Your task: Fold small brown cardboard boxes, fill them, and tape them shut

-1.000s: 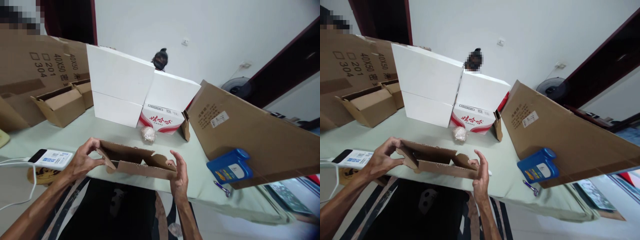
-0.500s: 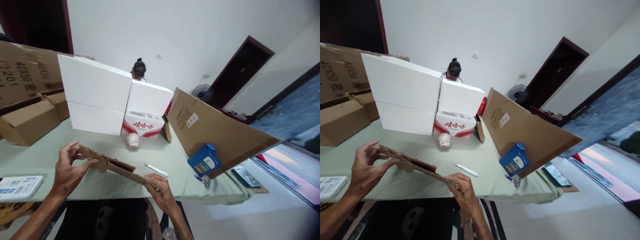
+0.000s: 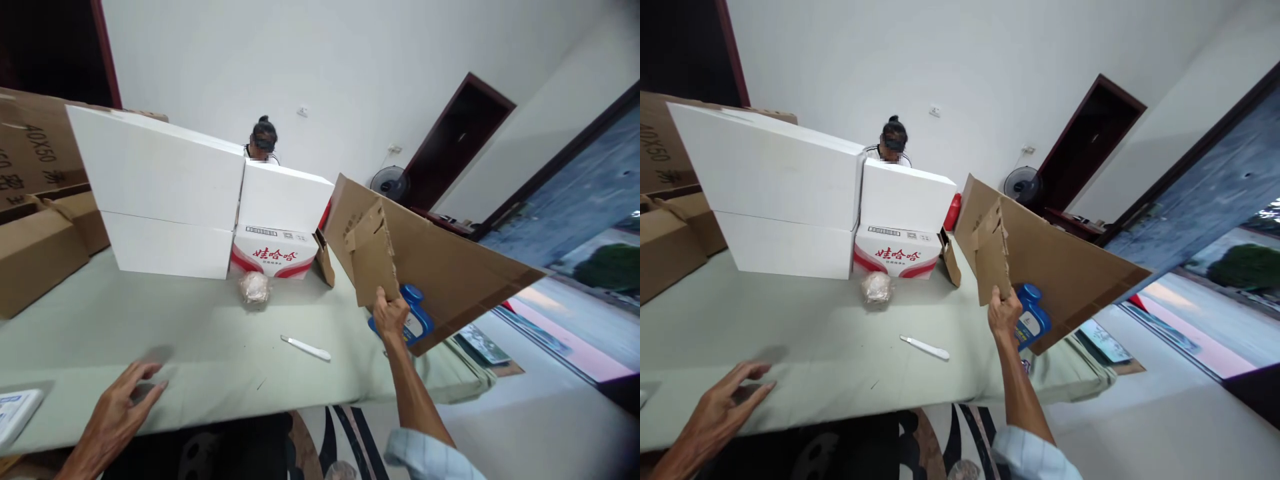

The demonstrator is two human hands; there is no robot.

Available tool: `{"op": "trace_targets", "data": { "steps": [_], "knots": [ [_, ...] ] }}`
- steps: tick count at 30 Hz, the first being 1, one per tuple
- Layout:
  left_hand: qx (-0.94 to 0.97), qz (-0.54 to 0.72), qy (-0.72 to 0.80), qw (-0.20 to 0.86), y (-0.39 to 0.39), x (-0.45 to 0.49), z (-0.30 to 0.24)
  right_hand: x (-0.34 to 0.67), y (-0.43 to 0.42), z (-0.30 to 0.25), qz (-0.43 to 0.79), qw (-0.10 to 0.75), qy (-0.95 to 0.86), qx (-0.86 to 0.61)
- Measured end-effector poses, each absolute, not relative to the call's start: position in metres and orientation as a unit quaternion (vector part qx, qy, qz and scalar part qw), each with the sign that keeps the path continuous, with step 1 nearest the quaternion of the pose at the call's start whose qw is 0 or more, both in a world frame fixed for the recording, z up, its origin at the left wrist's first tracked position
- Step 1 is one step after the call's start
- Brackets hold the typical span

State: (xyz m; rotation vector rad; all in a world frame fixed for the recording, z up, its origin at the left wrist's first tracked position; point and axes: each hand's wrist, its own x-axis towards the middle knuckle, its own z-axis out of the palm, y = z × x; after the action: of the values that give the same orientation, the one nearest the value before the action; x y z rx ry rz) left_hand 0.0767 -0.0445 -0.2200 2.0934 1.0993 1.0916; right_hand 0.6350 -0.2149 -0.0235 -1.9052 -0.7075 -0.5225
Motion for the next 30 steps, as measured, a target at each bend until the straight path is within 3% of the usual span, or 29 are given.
{"op": "trace_targets", "data": {
  "steps": [8, 12, 22, 30],
  "knots": [
    [0.794, 0.447, 0.385, 0.144, -0.05, 0.087, -0.257, 0.682, -0.133, -0.053, -0.151, 0.342, -0.339, -0.863],
    [0.797, 0.443, 0.384, 0.142, -0.051, 0.085, -0.263, 0.68, -0.107, -0.063, -0.13, 0.302, -0.372, -0.868],
    [0.789, 0.454, 0.387, 0.146, -0.057, 0.088, -0.254, 0.702, -0.064, -0.055, -0.127, 0.289, -0.367, -0.875],
    [0.758, 0.47, 0.406, 0.2, -0.057, 0.105, -0.226, 0.689, -0.074, -0.048, -0.106, 0.326, -0.393, -0.853]
  ]
}}
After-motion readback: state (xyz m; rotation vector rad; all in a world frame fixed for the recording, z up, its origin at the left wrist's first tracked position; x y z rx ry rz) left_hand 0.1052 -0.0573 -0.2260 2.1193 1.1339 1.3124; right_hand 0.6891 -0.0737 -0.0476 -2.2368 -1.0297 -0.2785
